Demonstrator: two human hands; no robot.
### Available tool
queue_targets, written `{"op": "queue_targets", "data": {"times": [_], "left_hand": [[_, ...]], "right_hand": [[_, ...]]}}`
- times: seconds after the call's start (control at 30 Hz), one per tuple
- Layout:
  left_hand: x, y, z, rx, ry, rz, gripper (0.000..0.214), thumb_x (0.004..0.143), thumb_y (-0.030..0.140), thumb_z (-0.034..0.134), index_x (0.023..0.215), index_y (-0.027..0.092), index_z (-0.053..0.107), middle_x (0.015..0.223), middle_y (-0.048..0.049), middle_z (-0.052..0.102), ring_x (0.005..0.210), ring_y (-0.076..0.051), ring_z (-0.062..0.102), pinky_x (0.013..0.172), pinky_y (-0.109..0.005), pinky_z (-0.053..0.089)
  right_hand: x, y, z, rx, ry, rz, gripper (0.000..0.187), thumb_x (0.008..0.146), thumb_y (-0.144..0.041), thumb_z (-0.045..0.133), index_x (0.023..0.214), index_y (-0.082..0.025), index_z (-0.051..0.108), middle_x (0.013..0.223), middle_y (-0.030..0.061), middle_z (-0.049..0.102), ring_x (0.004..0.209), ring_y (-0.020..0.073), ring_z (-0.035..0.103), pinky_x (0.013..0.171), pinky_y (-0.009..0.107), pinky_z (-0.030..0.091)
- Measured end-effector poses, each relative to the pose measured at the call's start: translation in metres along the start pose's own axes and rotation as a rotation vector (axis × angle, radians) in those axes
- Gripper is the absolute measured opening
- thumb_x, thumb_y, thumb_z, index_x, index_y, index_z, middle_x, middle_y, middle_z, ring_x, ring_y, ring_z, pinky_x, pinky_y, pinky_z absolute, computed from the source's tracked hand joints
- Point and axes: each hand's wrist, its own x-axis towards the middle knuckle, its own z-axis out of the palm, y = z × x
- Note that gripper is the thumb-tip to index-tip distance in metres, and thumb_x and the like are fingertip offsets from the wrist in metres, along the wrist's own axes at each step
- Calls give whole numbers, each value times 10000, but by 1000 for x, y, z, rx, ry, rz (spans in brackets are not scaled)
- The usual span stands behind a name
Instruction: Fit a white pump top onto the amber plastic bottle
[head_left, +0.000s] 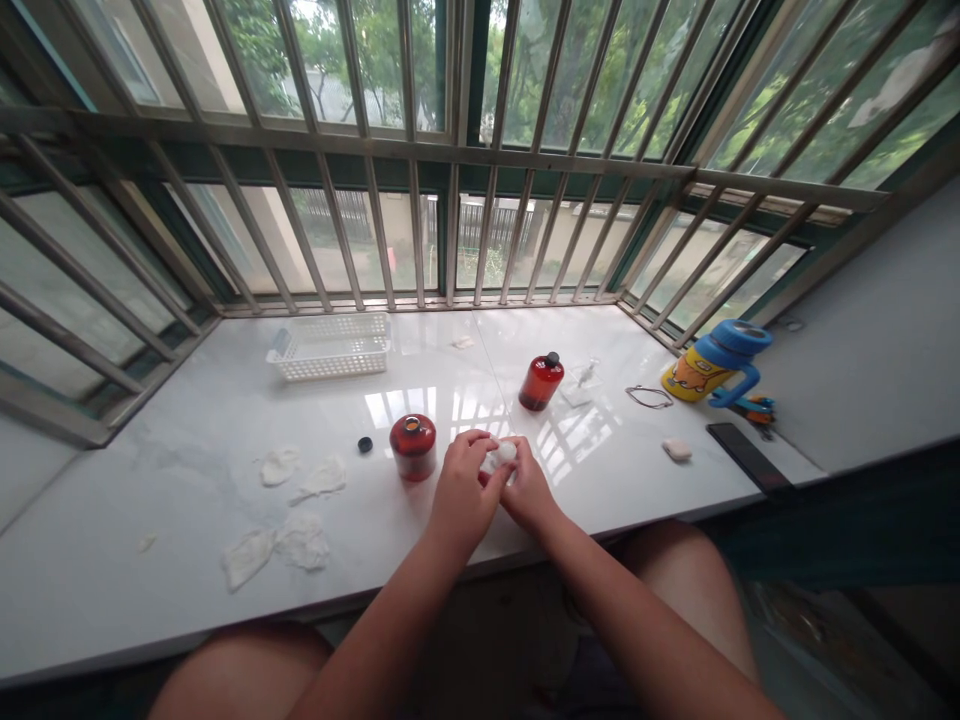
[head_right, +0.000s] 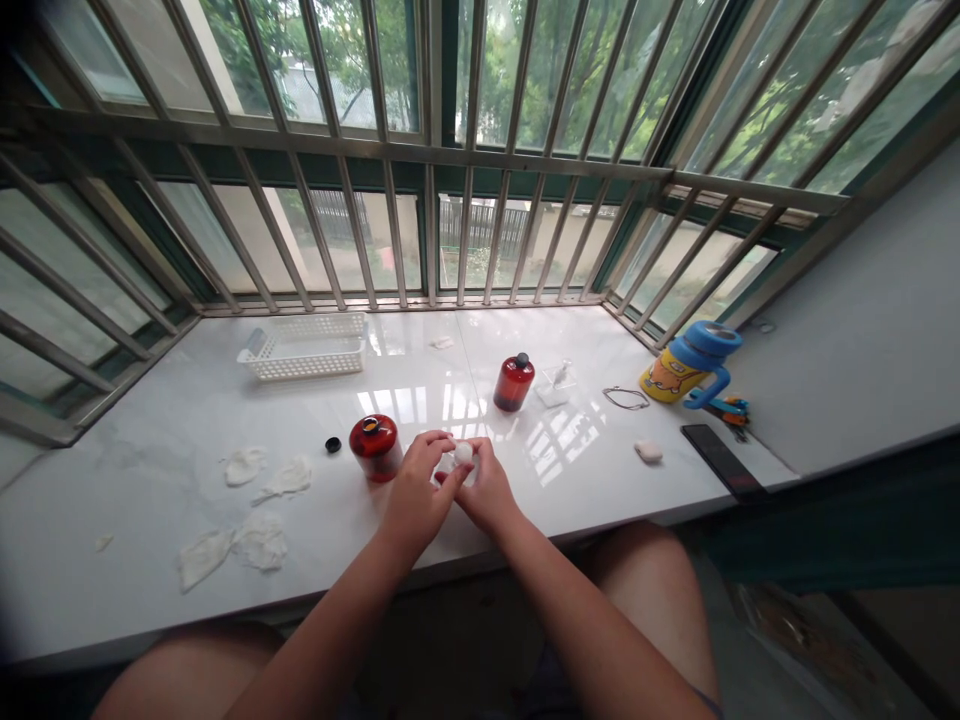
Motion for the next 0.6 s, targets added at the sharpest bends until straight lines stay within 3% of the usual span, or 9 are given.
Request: {"op": "queue_targets", "data": {"times": [0.13, 0.43, 0.53, 0.6], "left_hand": [[-3, 7, -5, 159, 6, 80, 256, 982, 211, 670, 1235, 248, 694, 1328, -131, 671, 1225, -335, 650, 1054, -543, 560], [-6, 25, -17, 187, -16, 277, 290, 1019, 231, 632, 1308, 232, 649, 1323, -159, 688, 1233, -325, 669, 1032, -508, 582], [-3, 36, -38, 147, 25, 334, 270, 1024, 236, 646, 1293, 220, 645, 1313, -155, 693, 1253, -302, 671, 1052, -470, 582], [0, 46, -62, 131, 84, 354, 259, 1019, 208, 653, 1277, 215, 642, 1303, -146, 692, 1267, -284, 668, 1077, -447, 574]], "right_hand": [[0, -3, 0, -26, 14, -4, 429, 786, -413, 812, 1087, -288, 534, 1000, 28, 741, 873, 286, 722, 774, 436, 589], [-1, 0, 0, 0, -13, -16, 423, 807, -445, 803, 1059, -281, 506, 976, 29, 735, 852, 276, 723, 741, 417, 592], [-1, 1, 1, 13, -21, -36, 460, 816, -453, 811, 1078, -275, 477, 1070, 35, 739, 925, 262, 735, 821, 415, 597], [-1, 2, 1, 11, -14, -63, 478, 812, -466, 824, 1058, -276, 461, 1183, 55, 736, 1050, 273, 735, 923, 435, 582]]}}
